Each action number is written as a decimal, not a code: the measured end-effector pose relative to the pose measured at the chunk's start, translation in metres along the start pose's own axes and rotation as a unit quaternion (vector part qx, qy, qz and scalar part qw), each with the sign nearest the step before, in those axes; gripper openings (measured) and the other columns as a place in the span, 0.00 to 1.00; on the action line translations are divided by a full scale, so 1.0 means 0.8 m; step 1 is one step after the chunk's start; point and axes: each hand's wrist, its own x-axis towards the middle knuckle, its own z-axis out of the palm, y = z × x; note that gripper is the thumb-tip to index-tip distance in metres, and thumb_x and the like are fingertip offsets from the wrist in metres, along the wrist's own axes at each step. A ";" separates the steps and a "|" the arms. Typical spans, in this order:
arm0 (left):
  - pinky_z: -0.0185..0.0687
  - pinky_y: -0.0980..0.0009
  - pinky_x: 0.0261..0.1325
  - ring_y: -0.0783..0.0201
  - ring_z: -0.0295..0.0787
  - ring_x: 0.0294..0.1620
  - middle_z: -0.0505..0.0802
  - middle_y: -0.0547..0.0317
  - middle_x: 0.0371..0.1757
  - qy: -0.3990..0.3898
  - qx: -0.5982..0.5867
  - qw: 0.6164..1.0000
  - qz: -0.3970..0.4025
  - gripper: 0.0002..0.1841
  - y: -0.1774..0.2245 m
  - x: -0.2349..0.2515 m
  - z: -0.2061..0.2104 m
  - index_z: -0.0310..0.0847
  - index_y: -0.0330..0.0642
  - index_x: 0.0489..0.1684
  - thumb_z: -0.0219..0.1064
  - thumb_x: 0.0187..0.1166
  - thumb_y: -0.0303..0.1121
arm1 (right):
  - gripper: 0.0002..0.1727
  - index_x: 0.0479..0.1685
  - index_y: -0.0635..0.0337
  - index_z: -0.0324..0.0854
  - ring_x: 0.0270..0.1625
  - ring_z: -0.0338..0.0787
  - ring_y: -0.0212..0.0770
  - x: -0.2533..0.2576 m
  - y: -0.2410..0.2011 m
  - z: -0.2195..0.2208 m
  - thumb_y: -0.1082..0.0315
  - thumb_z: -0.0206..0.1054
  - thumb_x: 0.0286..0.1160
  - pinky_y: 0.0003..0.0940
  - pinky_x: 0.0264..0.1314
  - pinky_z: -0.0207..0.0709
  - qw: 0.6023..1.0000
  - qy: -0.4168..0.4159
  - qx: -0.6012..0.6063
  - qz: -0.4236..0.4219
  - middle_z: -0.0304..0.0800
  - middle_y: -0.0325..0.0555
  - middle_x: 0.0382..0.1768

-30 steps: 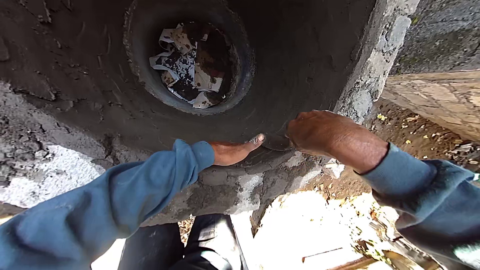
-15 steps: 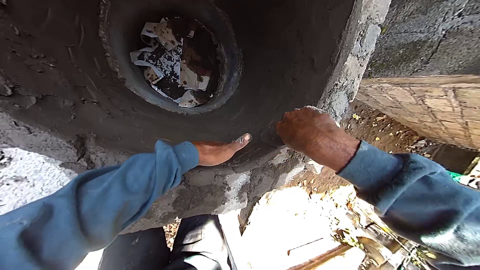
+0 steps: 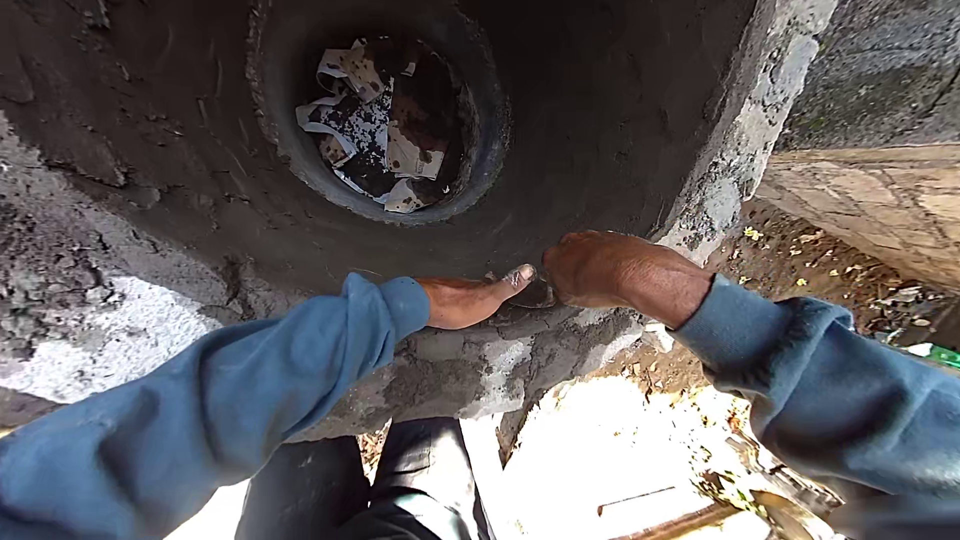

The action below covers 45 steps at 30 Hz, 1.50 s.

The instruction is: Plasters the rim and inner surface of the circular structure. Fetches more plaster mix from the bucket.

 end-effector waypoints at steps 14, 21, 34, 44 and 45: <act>0.71 0.32 0.66 0.35 0.83 0.67 0.88 0.29 0.57 0.064 0.078 0.994 -0.045 0.50 -0.009 -0.041 -0.027 0.83 0.26 0.56 0.26 0.87 0.67 | 0.15 0.32 0.60 0.80 0.29 0.83 0.46 -0.031 -0.047 -0.009 0.63 0.61 0.88 0.45 0.32 0.74 0.995 -0.016 0.067 -0.074 0.79 0.47 0.24; 0.72 0.34 0.65 0.37 0.84 0.64 0.89 0.32 0.55 0.095 0.072 0.992 -0.038 0.47 -0.030 -0.056 -0.050 0.86 0.29 0.53 0.27 0.89 0.65 | 0.16 0.35 0.61 0.79 0.30 0.82 0.45 -0.052 -0.075 -0.011 0.62 0.56 0.91 0.44 0.34 0.74 0.992 -0.020 0.104 -0.072 0.77 0.48 0.26; 0.83 0.52 0.50 0.67 0.90 0.50 0.95 0.70 0.46 0.347 -0.083 0.929 0.094 0.38 -0.076 -0.167 -0.043 0.92 0.63 0.53 0.33 0.86 0.69 | 0.21 0.30 0.57 0.80 0.22 0.78 0.39 -0.057 -0.010 0.002 0.55 0.56 0.93 0.38 0.27 0.72 0.978 0.059 0.191 -0.063 0.76 0.43 0.19; 0.90 0.65 0.59 0.63 0.94 0.52 0.97 0.62 0.51 0.431 -0.310 0.818 0.222 0.28 -0.146 -0.209 0.023 0.93 0.52 0.53 0.49 0.88 0.59 | 0.17 0.34 0.59 0.79 0.35 0.82 0.48 -0.047 -0.054 0.012 0.60 0.55 0.92 0.48 0.38 0.73 0.990 0.006 0.113 -0.087 0.78 0.48 0.28; 0.90 0.65 0.61 0.62 0.94 0.53 0.97 0.61 0.51 0.431 -0.324 0.810 0.232 0.28 -0.147 -0.212 0.029 0.93 0.52 0.53 0.50 0.89 0.59 | 0.16 0.35 0.59 0.79 0.34 0.82 0.48 -0.050 -0.059 0.008 0.60 0.55 0.92 0.47 0.38 0.73 0.989 0.000 0.116 -0.093 0.77 0.48 0.28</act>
